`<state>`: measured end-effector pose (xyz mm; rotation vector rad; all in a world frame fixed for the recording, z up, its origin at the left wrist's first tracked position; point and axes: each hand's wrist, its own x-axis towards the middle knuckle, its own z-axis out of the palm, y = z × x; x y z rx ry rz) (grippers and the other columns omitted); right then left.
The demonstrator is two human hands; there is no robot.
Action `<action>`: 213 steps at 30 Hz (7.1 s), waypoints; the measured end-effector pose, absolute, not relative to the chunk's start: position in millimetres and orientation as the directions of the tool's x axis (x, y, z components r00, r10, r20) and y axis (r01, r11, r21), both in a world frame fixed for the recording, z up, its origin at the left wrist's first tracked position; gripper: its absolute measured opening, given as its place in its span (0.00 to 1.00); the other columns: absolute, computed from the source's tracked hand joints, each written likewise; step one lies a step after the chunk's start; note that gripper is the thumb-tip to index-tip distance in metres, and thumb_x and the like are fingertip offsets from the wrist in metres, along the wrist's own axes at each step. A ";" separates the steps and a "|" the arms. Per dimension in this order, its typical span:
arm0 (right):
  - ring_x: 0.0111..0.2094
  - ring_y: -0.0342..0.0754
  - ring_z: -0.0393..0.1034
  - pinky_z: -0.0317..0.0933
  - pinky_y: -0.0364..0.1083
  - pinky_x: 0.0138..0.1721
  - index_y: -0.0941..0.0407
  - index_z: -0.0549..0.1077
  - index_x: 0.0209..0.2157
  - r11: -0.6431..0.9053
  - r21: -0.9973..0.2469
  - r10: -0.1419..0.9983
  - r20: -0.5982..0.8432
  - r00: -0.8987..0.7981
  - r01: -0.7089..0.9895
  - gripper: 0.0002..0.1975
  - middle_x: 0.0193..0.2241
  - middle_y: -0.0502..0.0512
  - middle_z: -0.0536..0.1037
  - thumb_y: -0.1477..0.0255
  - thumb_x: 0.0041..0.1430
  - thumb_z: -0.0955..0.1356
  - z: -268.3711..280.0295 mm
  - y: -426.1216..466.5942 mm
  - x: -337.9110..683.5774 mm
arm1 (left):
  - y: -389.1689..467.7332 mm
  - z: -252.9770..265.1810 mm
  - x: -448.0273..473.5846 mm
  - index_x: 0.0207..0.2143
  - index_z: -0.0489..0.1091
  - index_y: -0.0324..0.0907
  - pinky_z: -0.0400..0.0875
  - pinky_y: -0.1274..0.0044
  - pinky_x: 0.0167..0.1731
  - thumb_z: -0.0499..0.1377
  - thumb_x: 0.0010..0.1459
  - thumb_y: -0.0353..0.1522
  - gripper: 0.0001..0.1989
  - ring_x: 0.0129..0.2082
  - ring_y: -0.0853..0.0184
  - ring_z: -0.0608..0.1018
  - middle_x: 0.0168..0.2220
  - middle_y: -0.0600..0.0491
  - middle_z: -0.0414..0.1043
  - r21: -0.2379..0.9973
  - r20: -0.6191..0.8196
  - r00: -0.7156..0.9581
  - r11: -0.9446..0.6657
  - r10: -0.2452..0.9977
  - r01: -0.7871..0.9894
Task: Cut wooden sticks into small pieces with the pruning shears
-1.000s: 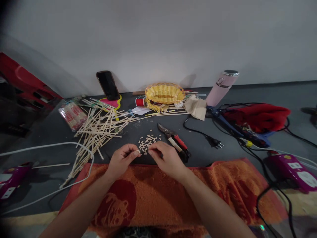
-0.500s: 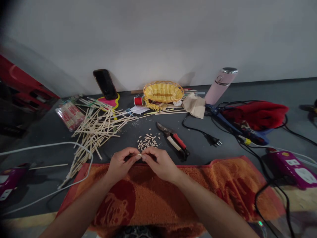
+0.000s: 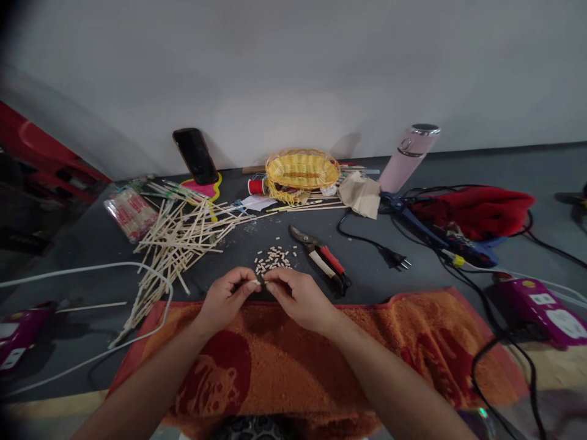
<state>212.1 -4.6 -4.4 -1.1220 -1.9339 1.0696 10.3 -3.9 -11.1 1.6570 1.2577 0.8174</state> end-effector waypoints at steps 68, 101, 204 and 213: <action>0.53 0.58 0.58 0.59 0.58 0.49 0.56 0.69 0.49 0.550 -0.142 0.816 0.302 -0.494 0.823 0.18 0.61 0.64 0.57 0.79 0.56 0.61 -5.2 -7.4 218.5 | 8.1 -17.2 -0.5 0.33 0.69 0.40 0.59 0.82 0.24 0.64 0.53 0.36 0.10 0.25 0.73 0.70 0.29 0.55 0.73 0.983 -0.013 0.065 0.025 0.998 -0.184; 0.51 0.59 0.60 0.63 0.58 0.43 0.57 0.68 0.51 0.559 -0.053 0.813 0.229 -0.535 0.827 0.16 0.61 0.61 0.59 0.77 0.63 0.58 -11.6 -11.5 213.2 | 7.7 -18.2 2.3 0.33 0.71 0.40 0.64 0.81 0.28 0.65 0.52 0.36 0.10 0.29 0.70 0.73 0.30 0.54 0.75 0.988 -0.023 0.030 0.028 0.999 -0.149; 0.52 0.57 0.56 0.51 0.58 0.48 0.47 0.71 0.50 0.334 -0.137 0.916 0.281 -0.287 0.932 0.16 0.53 0.54 0.71 0.72 0.64 0.61 -31.2 28.9 242.0 | 6.2 -16.9 6.8 0.41 0.65 0.41 0.57 0.83 0.20 0.58 0.59 0.38 0.12 0.20 0.77 0.63 0.36 0.49 0.77 0.981 -0.138 0.127 0.152 0.982 -0.117; 0.52 0.54 0.56 0.47 0.57 0.51 0.48 0.76 0.38 0.365 -0.212 0.911 0.282 -0.301 0.907 0.09 0.50 0.50 0.74 0.68 0.62 0.64 -32.2 28.5 244.1 | 5.8 -15.3 6.7 0.40 0.68 0.40 0.58 0.82 0.20 0.59 0.57 0.38 0.12 0.20 0.76 0.63 0.32 0.51 0.75 0.986 -0.128 0.114 0.138 0.985 -0.089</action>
